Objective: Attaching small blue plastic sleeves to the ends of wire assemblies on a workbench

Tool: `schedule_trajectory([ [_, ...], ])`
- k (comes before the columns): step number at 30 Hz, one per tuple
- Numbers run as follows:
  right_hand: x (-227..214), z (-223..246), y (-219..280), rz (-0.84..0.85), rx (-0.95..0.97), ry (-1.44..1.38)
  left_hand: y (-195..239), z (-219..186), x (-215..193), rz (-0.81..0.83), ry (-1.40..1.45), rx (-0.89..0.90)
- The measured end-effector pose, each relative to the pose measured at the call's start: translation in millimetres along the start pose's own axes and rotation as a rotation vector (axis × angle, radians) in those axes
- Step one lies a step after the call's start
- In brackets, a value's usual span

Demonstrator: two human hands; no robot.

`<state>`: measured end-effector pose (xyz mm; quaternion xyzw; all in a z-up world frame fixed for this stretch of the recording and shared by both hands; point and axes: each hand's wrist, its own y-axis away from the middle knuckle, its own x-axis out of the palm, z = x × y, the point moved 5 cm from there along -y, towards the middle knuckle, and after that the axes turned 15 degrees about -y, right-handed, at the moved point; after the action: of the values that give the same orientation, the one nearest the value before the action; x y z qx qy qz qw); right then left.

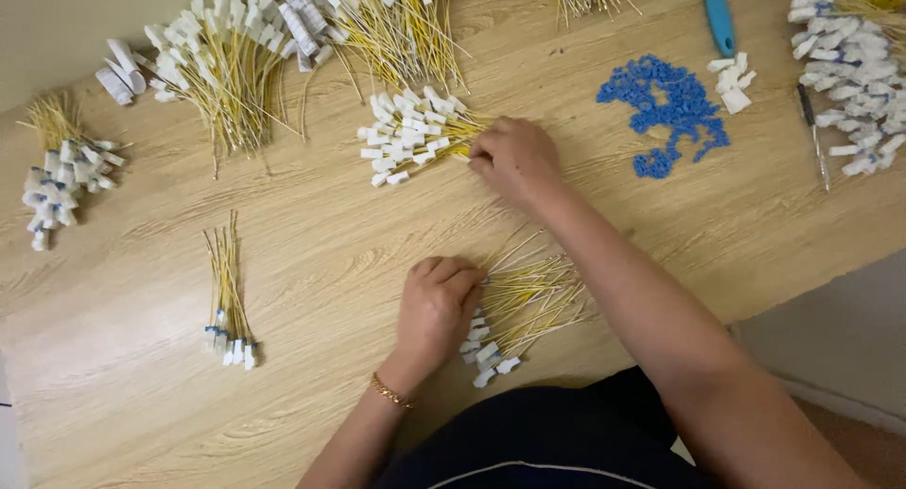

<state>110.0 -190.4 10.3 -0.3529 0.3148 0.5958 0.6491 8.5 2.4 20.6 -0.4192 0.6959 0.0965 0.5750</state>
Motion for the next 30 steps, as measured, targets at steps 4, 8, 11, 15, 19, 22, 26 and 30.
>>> schedule_trajectory([
  [4,-27.7,8.5,30.6,-0.079,-0.144,-0.143,1.3,-1.8,-11.3,0.047,0.040,0.036],
  [8,-54.3,62.6,91.3,0.372,-0.208,-0.153,5.7,9.5,-35.3,0.048,0.297,-0.125],
  [11,-52.0,83.4,138.5,0.721,-0.153,-0.011,17.9,16.8,-49.5,0.007,0.301,-0.270],
  [15,-27.1,76.9,160.2,0.827,-0.112,0.151,40.2,10.5,-30.9,0.022,0.251,-0.328],
  [19,7.9,57.8,160.3,0.471,-0.380,0.033,32.7,-16.1,-14.2,0.034,0.272,-0.251],
  [22,3.6,65.4,153.9,0.283,-0.483,-0.045,24.4,-14.9,-27.3,0.038,0.419,-0.330],
  [26,-0.6,55.5,152.4,0.299,-0.401,0.072,36.9,6.7,-41.1,0.019,0.369,-0.318],
  [30,10.5,53.4,154.6,0.368,-0.375,0.082,52.1,11.6,-41.5,-0.018,0.304,-0.295],
])
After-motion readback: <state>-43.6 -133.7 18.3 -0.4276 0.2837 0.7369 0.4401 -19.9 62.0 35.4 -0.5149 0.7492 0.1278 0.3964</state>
